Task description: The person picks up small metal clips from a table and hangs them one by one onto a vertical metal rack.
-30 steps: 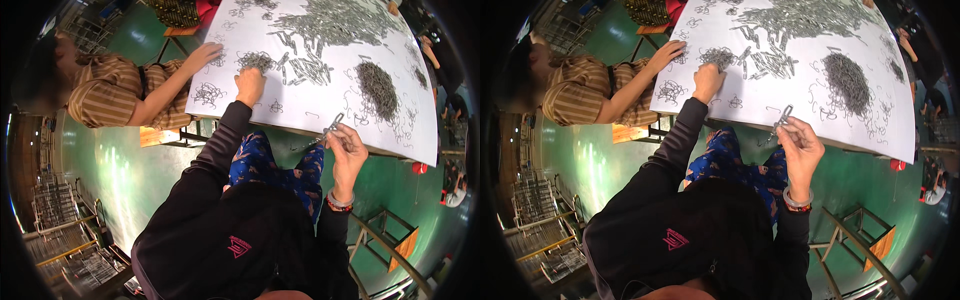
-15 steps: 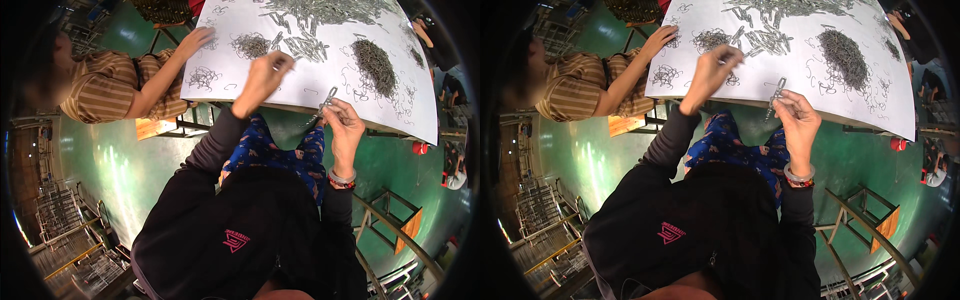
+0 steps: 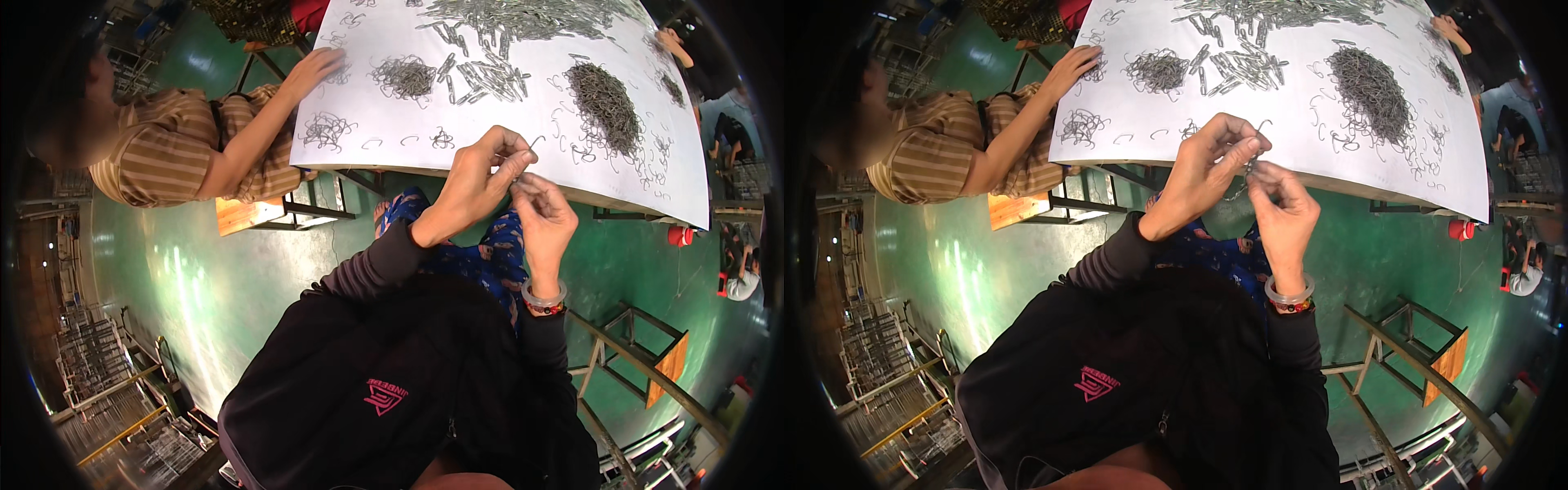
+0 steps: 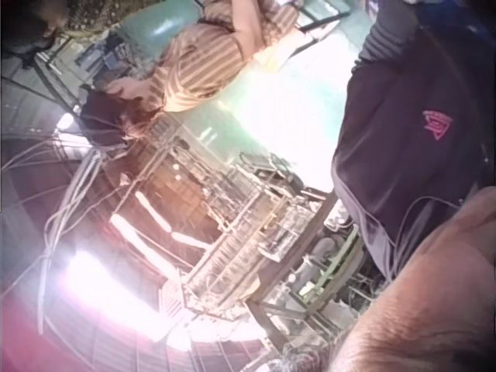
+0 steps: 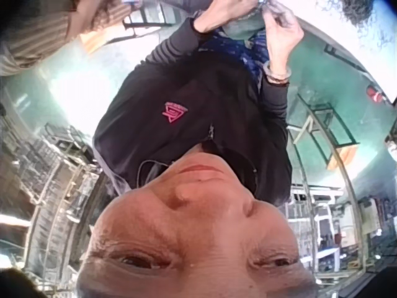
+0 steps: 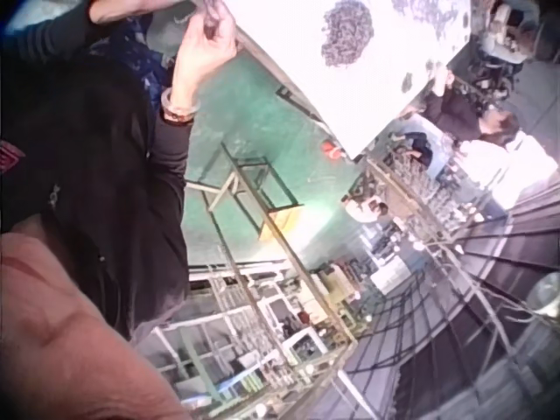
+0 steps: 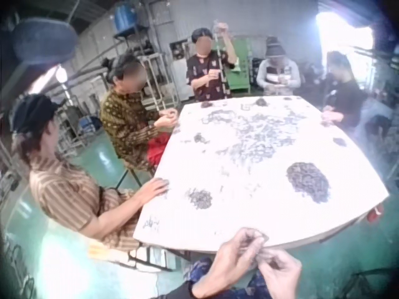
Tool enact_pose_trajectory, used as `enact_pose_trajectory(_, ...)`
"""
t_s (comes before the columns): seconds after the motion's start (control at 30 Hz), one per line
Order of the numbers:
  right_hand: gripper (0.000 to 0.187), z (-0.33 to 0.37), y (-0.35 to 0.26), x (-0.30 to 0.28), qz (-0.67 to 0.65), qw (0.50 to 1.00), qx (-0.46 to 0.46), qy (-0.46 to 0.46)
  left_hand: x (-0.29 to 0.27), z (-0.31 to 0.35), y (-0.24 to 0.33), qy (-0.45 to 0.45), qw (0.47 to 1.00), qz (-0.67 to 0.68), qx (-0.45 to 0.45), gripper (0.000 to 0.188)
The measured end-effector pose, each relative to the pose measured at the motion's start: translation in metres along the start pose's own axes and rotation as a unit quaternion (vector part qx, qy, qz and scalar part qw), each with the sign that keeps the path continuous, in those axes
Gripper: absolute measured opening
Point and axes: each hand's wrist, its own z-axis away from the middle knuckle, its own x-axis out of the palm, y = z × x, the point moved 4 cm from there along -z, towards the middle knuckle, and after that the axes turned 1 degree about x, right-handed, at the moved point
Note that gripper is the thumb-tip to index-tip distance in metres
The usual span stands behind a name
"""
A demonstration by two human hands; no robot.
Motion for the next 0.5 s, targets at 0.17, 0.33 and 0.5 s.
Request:
enact_pose_trajectory(0.17, 0.019, 0.009, 0.016, -0.008, 0.028, 1.000, 0.002, -0.009, -0.003, 0.000, 0.008, -0.018, 0.999, 0.003, -0.032, 0.015)
enact_pose_trajectory(0.33, 0.020, 0.010, 0.014, -0.016, -0.023, 0.999, 0.030, 0.018, 0.004, 0.007, -0.003, -0.044, 0.996, -0.075, 0.016, 0.014)
enact_pose_trajectory(0.5, 0.020, 0.012, 0.008, -0.013, -0.011, 0.998, -0.029, 0.050, 0.010, 0.008, -0.008, -0.037, 0.996, -0.074, 0.029, 0.015)
